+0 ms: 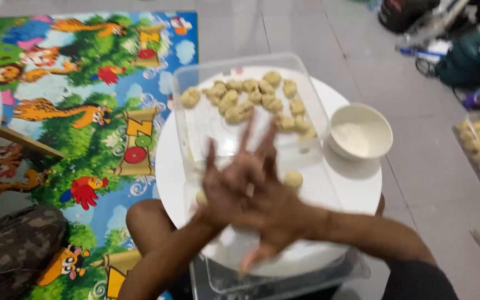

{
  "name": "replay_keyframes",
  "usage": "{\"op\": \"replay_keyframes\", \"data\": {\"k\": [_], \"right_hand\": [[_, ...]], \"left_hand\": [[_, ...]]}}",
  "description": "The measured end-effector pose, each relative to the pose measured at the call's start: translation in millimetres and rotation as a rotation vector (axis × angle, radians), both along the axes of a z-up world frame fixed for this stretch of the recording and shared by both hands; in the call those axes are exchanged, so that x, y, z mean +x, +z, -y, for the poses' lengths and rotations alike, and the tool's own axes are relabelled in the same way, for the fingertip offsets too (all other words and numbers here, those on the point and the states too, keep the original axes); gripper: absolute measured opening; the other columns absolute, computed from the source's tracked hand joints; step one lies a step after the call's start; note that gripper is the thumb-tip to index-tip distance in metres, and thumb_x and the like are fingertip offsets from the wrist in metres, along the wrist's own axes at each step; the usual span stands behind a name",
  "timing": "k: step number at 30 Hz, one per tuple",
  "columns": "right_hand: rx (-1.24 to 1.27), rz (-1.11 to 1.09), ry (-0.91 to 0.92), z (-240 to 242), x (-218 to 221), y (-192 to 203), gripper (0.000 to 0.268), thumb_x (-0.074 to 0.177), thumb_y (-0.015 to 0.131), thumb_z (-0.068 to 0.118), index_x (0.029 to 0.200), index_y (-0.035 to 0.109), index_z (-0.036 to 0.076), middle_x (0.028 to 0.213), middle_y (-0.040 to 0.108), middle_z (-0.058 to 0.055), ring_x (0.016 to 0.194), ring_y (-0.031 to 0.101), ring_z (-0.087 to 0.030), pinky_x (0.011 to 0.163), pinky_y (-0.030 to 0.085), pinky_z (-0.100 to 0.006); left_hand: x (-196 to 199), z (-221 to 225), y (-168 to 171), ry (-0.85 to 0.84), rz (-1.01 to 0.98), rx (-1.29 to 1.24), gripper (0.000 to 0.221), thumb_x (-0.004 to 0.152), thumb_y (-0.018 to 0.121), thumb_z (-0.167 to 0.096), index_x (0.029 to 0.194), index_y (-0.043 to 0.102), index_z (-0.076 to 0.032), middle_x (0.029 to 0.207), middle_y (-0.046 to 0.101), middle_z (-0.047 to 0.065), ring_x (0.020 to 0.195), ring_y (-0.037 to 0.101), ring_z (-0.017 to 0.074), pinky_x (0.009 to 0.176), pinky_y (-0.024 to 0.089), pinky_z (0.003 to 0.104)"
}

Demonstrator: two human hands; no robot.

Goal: Shaping pieces of dough into balls by rolling them between the palms and placing them in a tray.

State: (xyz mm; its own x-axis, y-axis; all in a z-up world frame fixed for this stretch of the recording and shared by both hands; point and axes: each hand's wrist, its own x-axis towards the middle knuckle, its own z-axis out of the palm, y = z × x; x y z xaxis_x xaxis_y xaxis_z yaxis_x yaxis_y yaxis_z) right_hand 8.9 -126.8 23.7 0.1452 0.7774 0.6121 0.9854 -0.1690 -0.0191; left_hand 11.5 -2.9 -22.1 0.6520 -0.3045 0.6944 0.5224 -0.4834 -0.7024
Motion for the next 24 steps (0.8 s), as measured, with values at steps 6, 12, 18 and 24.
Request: {"op": "replay_keyframes", "data": {"k": [6,12,18,24], "right_hand": [[0.011,0.006,-0.156,15.2,7.5,4.5,0.129,0.076,0.000,0.100,0.170,0.004,0.013,0.169,-0.024,-0.028,0.156,-0.033,-0.043,0.116,-0.035,-0.074],[-0.057,-0.020,-0.198,10.2,1.5,37.6,0.104,0.093,0.002,0.081,0.163,0.045,0.017,0.171,0.004,-0.018,0.155,-0.021,-0.035,0.121,-0.029,-0.061],[-0.084,-0.012,0.074,5.8,-22.7,27.4,0.091,0.094,0.027,0.082,0.147,0.067,0.019,0.163,0.031,-0.023,0.152,0.016,-0.046,0.112,-0.019,-0.070],[-0.066,-0.061,0.021,0.1,-49.5,26.3,0.096,0.090,0.006,0.088,0.160,0.047,0.037,0.172,0.013,-0.008,0.157,-0.018,-0.030,0.118,-0.031,-0.070]], "left_hand": [[3.2,-0.7,47.7,1.490,0.550,1.563,0.070,0.106,0.035,-0.064,0.168,0.013,-0.040,0.171,0.009,0.005,0.151,0.021,0.0356,0.123,0.018,0.057],[-30.1,-18.2,40.0,1.052,0.425,1.624,0.087,0.098,0.029,-0.072,0.165,0.014,-0.019,0.170,0.019,0.006,0.154,0.022,0.0242,0.123,0.019,0.046],[-28.3,-7.7,43.6,0.994,0.369,1.321,0.097,0.095,0.057,-0.046,0.170,-0.002,-0.029,0.173,0.003,0.011,0.158,0.011,0.0214,0.130,0.015,0.040],[-30.8,20.1,13.7,2.524,0.610,1.766,0.087,0.100,0.027,-0.079,0.169,0.004,-0.032,0.177,0.005,-0.001,0.166,0.003,0.0243,0.144,0.010,0.054]]}}
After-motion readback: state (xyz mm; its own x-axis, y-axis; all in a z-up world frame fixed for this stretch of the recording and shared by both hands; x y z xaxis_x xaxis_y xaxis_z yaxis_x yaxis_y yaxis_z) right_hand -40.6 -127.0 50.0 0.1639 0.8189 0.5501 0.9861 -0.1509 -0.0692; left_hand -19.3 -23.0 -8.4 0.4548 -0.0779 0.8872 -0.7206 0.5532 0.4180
